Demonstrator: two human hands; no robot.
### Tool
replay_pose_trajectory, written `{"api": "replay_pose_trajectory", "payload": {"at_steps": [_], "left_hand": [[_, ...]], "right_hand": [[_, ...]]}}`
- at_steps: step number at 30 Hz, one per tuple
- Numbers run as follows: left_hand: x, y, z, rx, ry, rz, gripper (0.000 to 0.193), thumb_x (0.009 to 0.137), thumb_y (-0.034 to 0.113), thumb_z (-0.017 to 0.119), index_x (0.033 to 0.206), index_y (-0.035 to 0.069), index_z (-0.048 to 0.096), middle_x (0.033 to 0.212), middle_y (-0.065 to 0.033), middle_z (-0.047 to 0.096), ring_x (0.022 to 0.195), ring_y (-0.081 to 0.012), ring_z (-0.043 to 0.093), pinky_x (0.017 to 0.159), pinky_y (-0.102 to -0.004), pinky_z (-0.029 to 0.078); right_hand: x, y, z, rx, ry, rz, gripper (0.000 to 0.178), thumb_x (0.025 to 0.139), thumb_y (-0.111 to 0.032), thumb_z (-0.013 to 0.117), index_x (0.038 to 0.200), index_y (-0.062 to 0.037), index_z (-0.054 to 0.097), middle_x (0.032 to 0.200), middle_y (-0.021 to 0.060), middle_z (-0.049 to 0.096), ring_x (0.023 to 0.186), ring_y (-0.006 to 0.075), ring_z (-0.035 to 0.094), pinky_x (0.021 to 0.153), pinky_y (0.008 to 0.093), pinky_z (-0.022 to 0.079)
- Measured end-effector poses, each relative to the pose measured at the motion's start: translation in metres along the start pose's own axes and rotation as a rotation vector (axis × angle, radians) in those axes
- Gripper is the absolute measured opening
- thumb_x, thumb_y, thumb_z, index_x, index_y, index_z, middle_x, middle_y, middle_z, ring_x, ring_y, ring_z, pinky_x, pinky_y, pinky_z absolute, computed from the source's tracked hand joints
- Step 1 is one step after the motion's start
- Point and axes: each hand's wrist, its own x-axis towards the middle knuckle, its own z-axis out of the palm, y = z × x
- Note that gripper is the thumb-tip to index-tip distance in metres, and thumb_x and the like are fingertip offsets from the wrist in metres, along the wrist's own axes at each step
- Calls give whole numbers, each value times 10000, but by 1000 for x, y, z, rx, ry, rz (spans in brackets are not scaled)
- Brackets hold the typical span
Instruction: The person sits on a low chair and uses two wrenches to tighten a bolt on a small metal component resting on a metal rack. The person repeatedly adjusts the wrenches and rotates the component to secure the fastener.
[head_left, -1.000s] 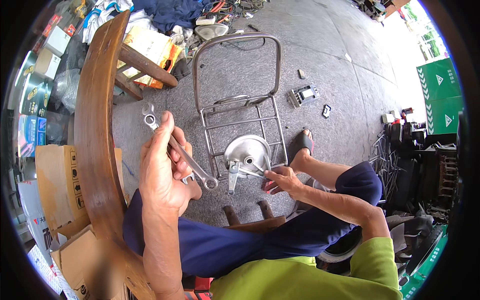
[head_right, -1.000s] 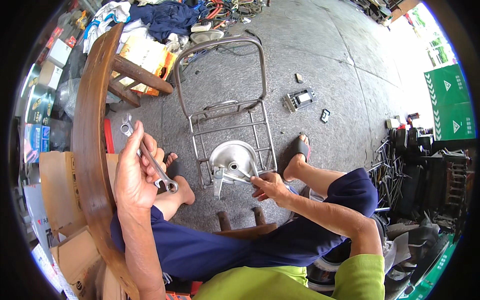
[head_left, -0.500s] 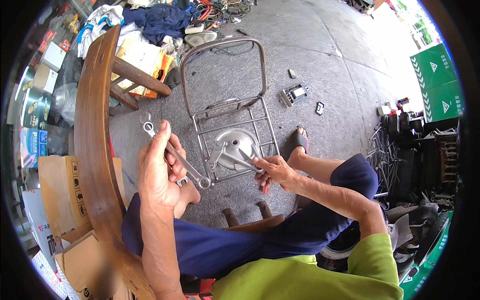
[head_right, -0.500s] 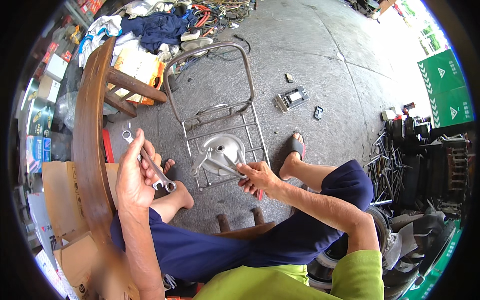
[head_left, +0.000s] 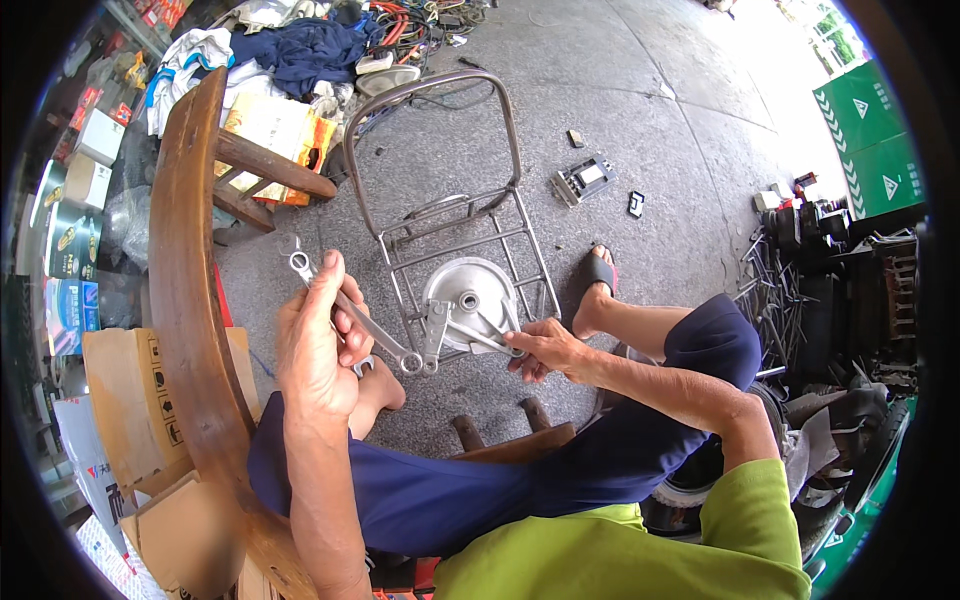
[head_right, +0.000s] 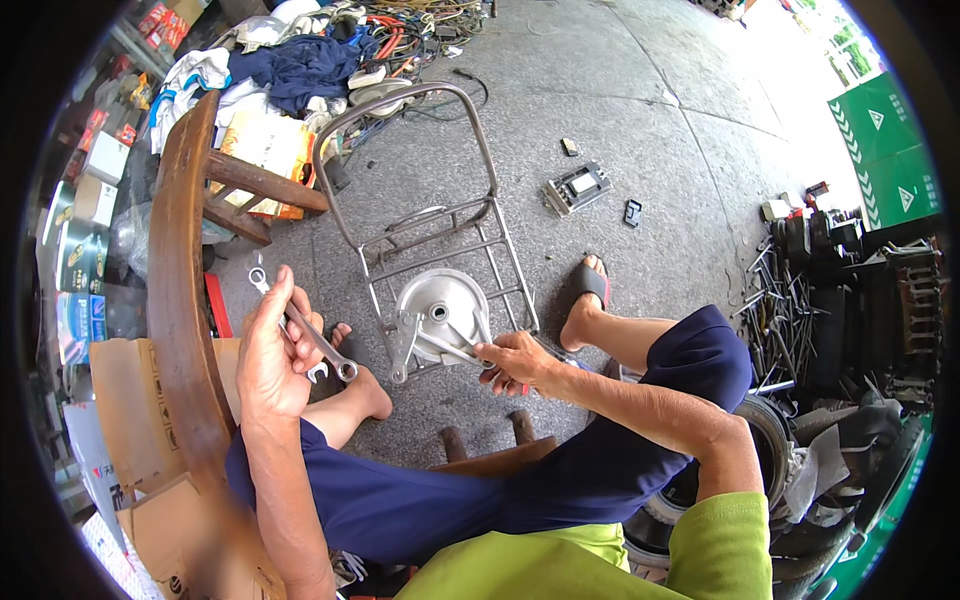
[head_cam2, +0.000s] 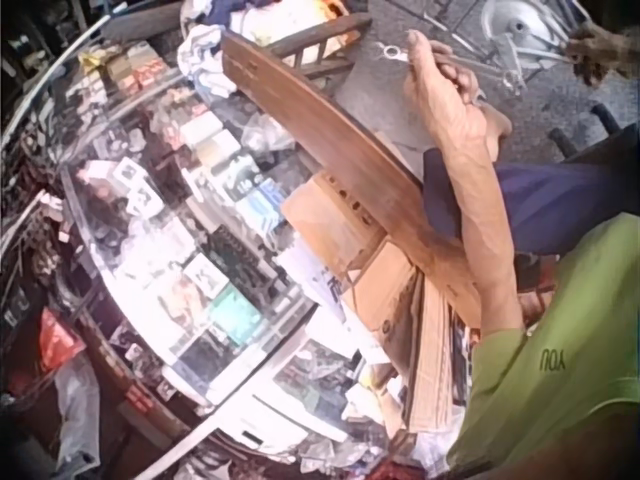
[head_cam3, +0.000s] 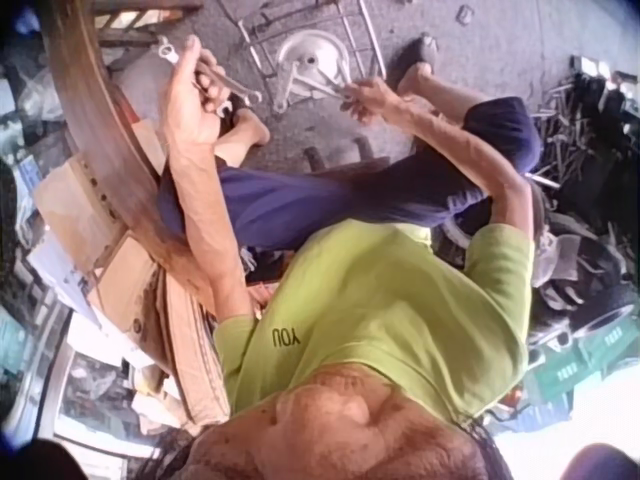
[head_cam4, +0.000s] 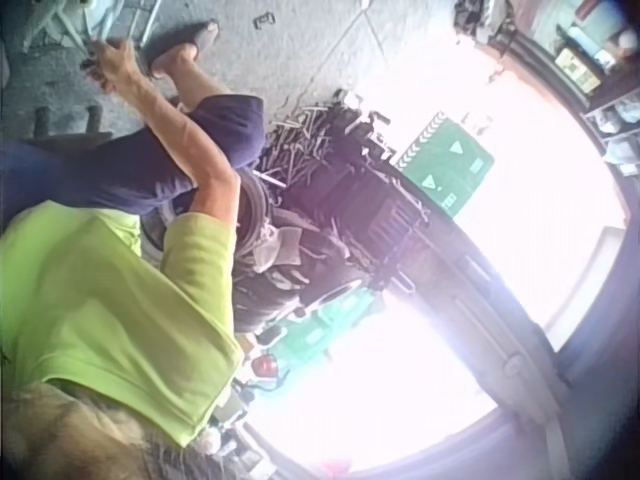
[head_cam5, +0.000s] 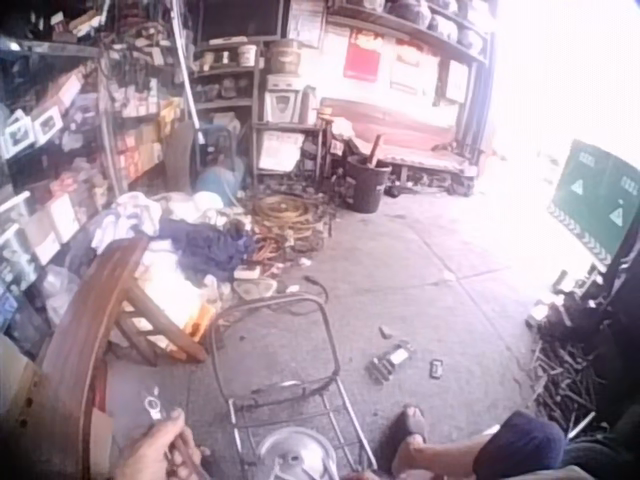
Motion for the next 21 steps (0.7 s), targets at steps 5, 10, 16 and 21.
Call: {"api": "replay_pose_trajectory", "payload": {"at_steps": [5, 10, 16, 21], "left_hand": [[9, -13, -1, 223, 129, 39, 417, 901, 389, 719, 668, 105, 521, 571, 12, 470, 478, -69, 450, 439, -220, 328], [20, -47, -4, 715, 139, 133, 455, 938, 398, 656, 653, 60, 552, 568, -37, 533, 492, -167, 516, 580, -344, 488], [26, -128, -29, 1324, 81, 387, 491, 974, 408, 523, 817, -35, 666, 705, -248, 644, 663, -427, 613, 655, -482, 498], [26, -150, -36, 1006, 98, -42, 639, 998, 521, 472, 746, -32, 671, 579, -101, 588, 562, -228, 588, 595, -389, 466]], "right_hand": [[-2, 1, 1, -33, -9, 28, 411, 971, -394, 598, 1052, 9, 612, 808, 114, 711, 530, 126, 653, 373, 246, 467], [-7, -7, 1, -8, 11, 38, 444, 962, -411, 598, 1103, 10, 609, 822, 116, 713, 526, 119, 643, 380, 244, 464], [-9, -3, 13, 165, 55, -153, 444, 989, -403, 573, 1121, 20, 600, 809, 111, 698, 554, 118, 628, 436, 251, 487], [0, 27, 21, 217, 84, -307, 441, 1008, -436, 530, 1024, 0, 591, 749, 78, 665, 537, 114, 607, 451, 250, 479]]}}
